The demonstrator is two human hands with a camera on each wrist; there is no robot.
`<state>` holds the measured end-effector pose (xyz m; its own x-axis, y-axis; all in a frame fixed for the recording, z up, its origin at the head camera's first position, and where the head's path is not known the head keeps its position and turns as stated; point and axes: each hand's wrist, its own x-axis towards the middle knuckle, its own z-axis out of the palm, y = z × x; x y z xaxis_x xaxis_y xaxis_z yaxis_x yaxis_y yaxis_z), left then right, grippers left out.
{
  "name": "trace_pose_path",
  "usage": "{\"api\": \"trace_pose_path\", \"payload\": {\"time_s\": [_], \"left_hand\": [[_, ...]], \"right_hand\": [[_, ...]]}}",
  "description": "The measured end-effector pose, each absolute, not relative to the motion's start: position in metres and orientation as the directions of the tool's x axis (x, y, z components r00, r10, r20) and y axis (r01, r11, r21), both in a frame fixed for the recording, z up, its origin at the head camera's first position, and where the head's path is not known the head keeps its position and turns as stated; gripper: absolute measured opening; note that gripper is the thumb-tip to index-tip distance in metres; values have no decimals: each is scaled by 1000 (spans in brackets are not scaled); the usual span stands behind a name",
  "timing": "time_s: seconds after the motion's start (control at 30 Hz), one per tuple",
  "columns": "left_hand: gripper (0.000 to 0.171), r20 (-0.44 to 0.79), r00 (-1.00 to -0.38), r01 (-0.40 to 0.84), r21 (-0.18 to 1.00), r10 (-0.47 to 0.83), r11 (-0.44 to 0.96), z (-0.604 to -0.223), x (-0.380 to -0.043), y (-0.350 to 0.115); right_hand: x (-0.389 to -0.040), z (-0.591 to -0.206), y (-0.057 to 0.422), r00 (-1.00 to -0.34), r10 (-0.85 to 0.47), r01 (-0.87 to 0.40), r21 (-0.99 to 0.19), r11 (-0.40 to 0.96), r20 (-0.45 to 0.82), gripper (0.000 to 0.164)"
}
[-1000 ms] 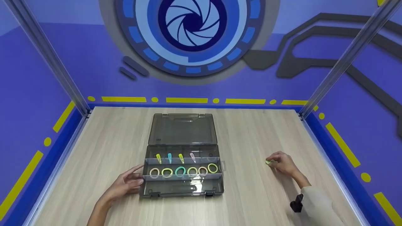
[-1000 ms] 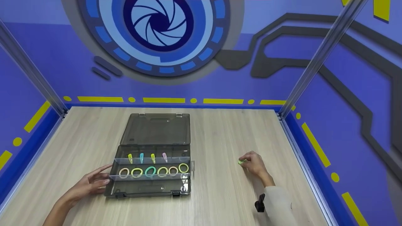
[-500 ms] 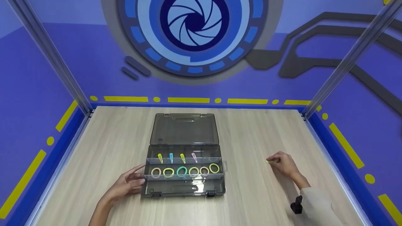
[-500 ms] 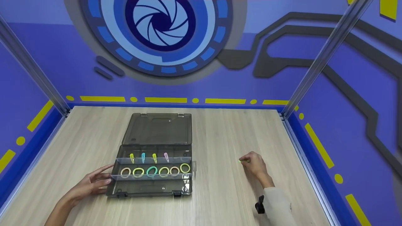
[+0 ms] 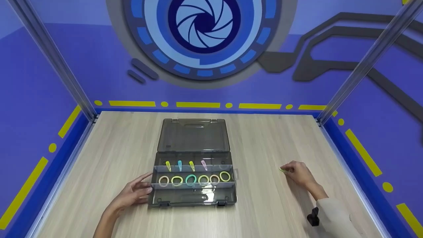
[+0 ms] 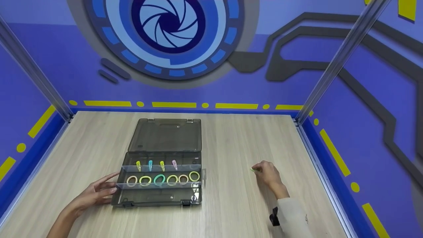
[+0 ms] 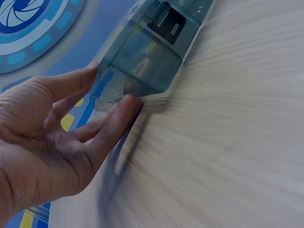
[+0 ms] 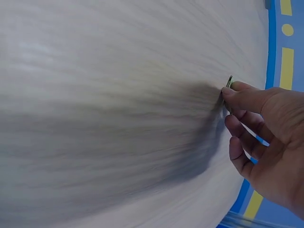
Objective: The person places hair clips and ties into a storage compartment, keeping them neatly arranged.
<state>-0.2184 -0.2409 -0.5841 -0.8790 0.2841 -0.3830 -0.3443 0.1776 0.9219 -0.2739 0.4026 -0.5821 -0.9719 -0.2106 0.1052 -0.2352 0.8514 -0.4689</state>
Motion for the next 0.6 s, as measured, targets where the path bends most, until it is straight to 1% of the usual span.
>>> {"api": "trace_pose_path", "payload": {"time_s": [0.17, 0.3, 0.43, 0.6], "left_hand": [[75, -394, -878, -355, 916, 270, 185, -584, -218, -240], [74, -387, -879, -348, 920, 279, 182, -584, -220, -240], [73, -382, -881, -341, 922, 280, 183, -583, -220, -240], [74, -381, -880, -342, 922, 282, 180, -583, -221, -240]], "right_hand": [[-273, -583, 400, -966, -212, -256, -445, 858, 146, 14], [-273, -582, 400, -974, -177, -221, -436, 872, 139, 13], [-272, -579, 400, -988, -134, -154, -484, 862, 74, 18], [-272, -575, 398, -996, -74, -85, -569, 818, 43, 28]]}}
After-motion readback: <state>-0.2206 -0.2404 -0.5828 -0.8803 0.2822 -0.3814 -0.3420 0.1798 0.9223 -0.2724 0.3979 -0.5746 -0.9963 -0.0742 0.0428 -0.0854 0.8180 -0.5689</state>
